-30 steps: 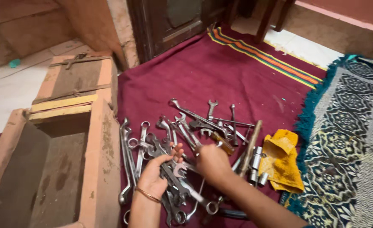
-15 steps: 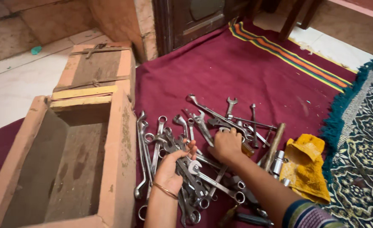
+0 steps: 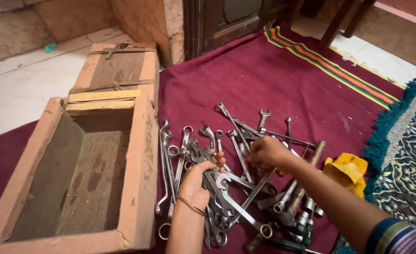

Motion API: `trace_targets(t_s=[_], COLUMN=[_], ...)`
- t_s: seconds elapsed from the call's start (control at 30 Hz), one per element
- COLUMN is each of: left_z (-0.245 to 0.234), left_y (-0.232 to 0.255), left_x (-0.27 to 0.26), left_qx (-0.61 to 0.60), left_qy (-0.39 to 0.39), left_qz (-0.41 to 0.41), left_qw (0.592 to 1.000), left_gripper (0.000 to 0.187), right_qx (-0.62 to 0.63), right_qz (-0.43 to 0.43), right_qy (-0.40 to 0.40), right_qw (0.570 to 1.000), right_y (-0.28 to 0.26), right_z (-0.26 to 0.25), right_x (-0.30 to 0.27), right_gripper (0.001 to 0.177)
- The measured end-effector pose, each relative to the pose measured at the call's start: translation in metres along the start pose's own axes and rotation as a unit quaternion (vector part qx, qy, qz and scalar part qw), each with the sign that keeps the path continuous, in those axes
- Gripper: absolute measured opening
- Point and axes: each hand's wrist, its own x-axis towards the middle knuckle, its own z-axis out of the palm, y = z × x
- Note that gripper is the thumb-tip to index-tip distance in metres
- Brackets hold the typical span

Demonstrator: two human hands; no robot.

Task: The person sits on a maroon cloth and organizes a pile of metal tools, including wrenches and sockets. They wipe the tools with a yellow cloth and place them into a wooden box.

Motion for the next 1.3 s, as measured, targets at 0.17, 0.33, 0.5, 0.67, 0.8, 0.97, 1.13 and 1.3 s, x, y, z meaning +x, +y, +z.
trace_targets(t_s=[0.17, 0.33, 0.5, 0.67, 0.8, 0.97, 1.13, 1.3], left_z=[-0.001, 0.023, 0.035, 0.029, 0.020, 0.029, 0.061, 0.076], left_y=[0.003, 0.011, 0.025, 0.033, 0.025, 0.006, -0.003, -0.011], left_x=[-0.006, -0.024, -0.060, -0.084, -0.082, -0.084, -0.102, -0.103], left_qx=[0.024, -0.044, -0.139, -0.100, -0.106, -0.037, 0.137, 0.217], left_qy=[-0.038, -0.094, -0.252, -0.281, -0.268, -0.115, -0.063, -0.076], left_qz=[0.017, -0.001, 0.021, 0.035, 0.009, 0.186, 0.291, 0.224], left_qw=[0.999, 0.995, 0.957, 0.954, 0.957, 0.975, 0.945, 0.947], left_gripper=[0.024, 0.047, 0.073, 0.066, 0.039, 0.017, 0.016, 0.014], right_qx=[0.065, 0.416, 0.651, 0.773, 0.804, 0.831, 0.875, 0.886], right_qz=[0.007, -0.002, 0.075, -0.015, -0.030, 0.041, 0.120, 0.044], right_qy=[0.238, 0.049, -0.127, -0.137, -0.136, -0.106, -0.019, 0.006], right_qw=[0.969, 0.908, 0.744, 0.620, 0.578, 0.545, 0.468, 0.462], right_y=[-0.029, -0.068, -0.090, -0.111, -0.103, -0.065, -0.061, -0.094], right_z=[0.020, 0.059, 0.073, 0.090, 0.121, 0.160, 0.161, 0.113], right_x=[-0.023, -0.043, -0.084, -0.129, -0.144, -0.145, -0.134, -0.118], right_gripper=[0.023, 0.048, 0.065, 0.051, 0.047, 0.071, 0.057, 0.041])
